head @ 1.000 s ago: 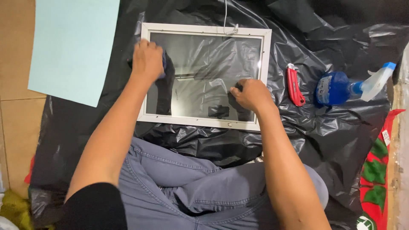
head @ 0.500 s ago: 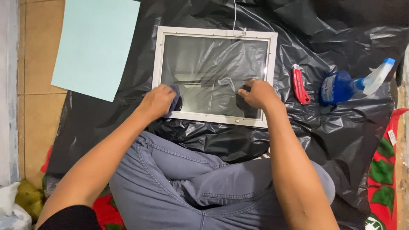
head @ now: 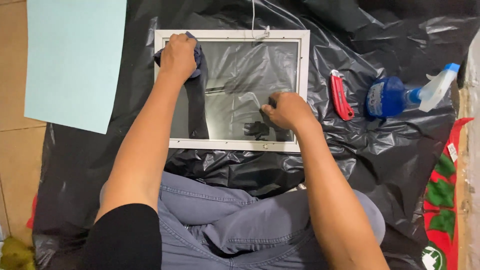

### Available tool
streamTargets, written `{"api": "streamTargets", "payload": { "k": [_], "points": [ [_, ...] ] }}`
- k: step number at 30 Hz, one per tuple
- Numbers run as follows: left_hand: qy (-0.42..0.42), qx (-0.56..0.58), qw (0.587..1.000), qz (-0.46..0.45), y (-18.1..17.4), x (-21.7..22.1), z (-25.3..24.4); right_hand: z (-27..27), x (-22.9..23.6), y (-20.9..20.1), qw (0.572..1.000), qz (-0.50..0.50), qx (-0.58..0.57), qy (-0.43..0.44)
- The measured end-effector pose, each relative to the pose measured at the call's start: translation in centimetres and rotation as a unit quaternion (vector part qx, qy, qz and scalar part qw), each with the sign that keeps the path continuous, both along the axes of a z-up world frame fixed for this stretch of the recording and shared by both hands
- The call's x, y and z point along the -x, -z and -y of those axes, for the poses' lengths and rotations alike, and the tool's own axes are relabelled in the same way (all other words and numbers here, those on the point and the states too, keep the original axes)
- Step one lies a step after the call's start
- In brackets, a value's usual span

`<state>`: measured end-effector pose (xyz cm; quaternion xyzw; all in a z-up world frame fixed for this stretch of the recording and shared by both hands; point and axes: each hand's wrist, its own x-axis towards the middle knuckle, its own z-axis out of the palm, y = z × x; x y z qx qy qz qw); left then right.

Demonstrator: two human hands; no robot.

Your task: Cleaning a photo frame by wiping the exterior, disassembling it, cleaning the glass with spray and a cloth, and then reassembling it.

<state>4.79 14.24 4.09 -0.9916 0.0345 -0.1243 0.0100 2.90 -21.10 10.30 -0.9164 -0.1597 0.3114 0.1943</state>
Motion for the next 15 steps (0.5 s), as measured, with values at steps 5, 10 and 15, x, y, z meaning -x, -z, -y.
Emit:
{"api": "streamTargets", "payload": {
  "k": [5,10,15],
  "points": [
    [0.017,0.040,0.999,0.015,0.2,2.8,1.1,0.0,0.1,0.1,1.000,0.024,0.001,-0.015],
    [0.121,-0.001,0.991,-0.056,1.4,10.5,3.0,0.2,0.3,0.3,1.000,-0.003,-0.012,0.003],
    [0.156,0.018,0.979,-0.128,-0.1,16.7,5.8,0.9,0.4,2.0,0.999,0.023,-0.029,-0.001]
  ]
}}
